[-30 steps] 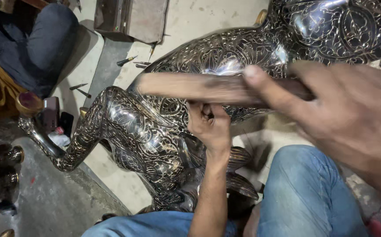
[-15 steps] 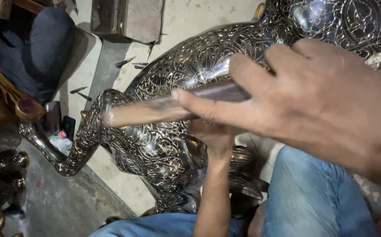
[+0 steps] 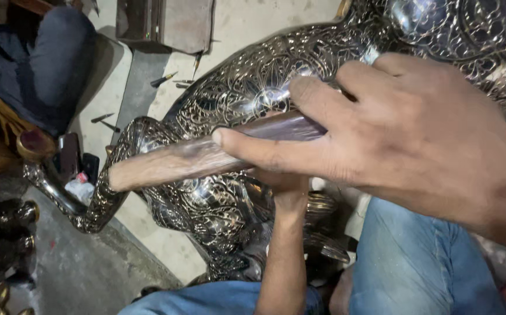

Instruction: The person uses a chisel and hammer to engrave intricate patterns into a large metal elephant statue. They repeatedly strike the chisel with the hammer to create detailed designs on the statue's surface.

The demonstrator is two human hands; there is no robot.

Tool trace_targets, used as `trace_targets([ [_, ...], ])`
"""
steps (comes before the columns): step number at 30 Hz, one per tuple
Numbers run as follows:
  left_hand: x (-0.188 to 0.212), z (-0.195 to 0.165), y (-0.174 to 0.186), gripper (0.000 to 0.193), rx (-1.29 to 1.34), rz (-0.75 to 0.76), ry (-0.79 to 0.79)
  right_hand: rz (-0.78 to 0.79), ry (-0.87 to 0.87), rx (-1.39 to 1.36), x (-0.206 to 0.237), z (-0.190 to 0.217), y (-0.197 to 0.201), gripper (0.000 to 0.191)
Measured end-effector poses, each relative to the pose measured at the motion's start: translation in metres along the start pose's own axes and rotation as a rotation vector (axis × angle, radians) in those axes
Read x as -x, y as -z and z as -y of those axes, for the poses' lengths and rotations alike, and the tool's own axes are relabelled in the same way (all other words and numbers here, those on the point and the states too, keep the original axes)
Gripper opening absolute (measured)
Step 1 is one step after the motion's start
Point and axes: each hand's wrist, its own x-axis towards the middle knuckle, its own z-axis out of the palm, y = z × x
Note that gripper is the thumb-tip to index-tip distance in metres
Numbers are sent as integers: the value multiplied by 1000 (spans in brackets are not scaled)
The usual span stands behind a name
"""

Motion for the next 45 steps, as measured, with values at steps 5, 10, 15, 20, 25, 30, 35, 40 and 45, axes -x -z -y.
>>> trace_targets([
  [5, 2, 8, 3, 69, 149, 13, 60, 66, 23, 17, 9, -3, -6, 62],
  [10, 9, 25, 12, 51, -349, 73, -63, 134, 43, 66, 11, -6, -3, 57],
  [15, 16, 40, 20, 33, -493, 115, 76, 116, 14, 83, -2, -9, 9, 58],
  [20, 19, 40, 19, 28, -297, 97, -43, 156, -4, 51, 11, -8, -1, 58],
  [25, 14, 30, 16, 25, -162, 97, 158, 83, -25, 7, 34, -4, -16, 55],
  [30, 2, 21, 12, 20, -229, 79, -51, -186, -101, -121, 6, 1, -4, 41],
  [35, -5, 15, 12, 15, -345, 92, -192, -78, -135, -210, -9, 1, 4, 47],
  [40, -7, 16, 12, 10, -422, 60, -215, 184, -107, 72, 5, 1, 4, 58],
  [45, -7, 14, 9, 7, -245, 71, -122, 201, -89, 80, 22, 5, -9, 63],
])
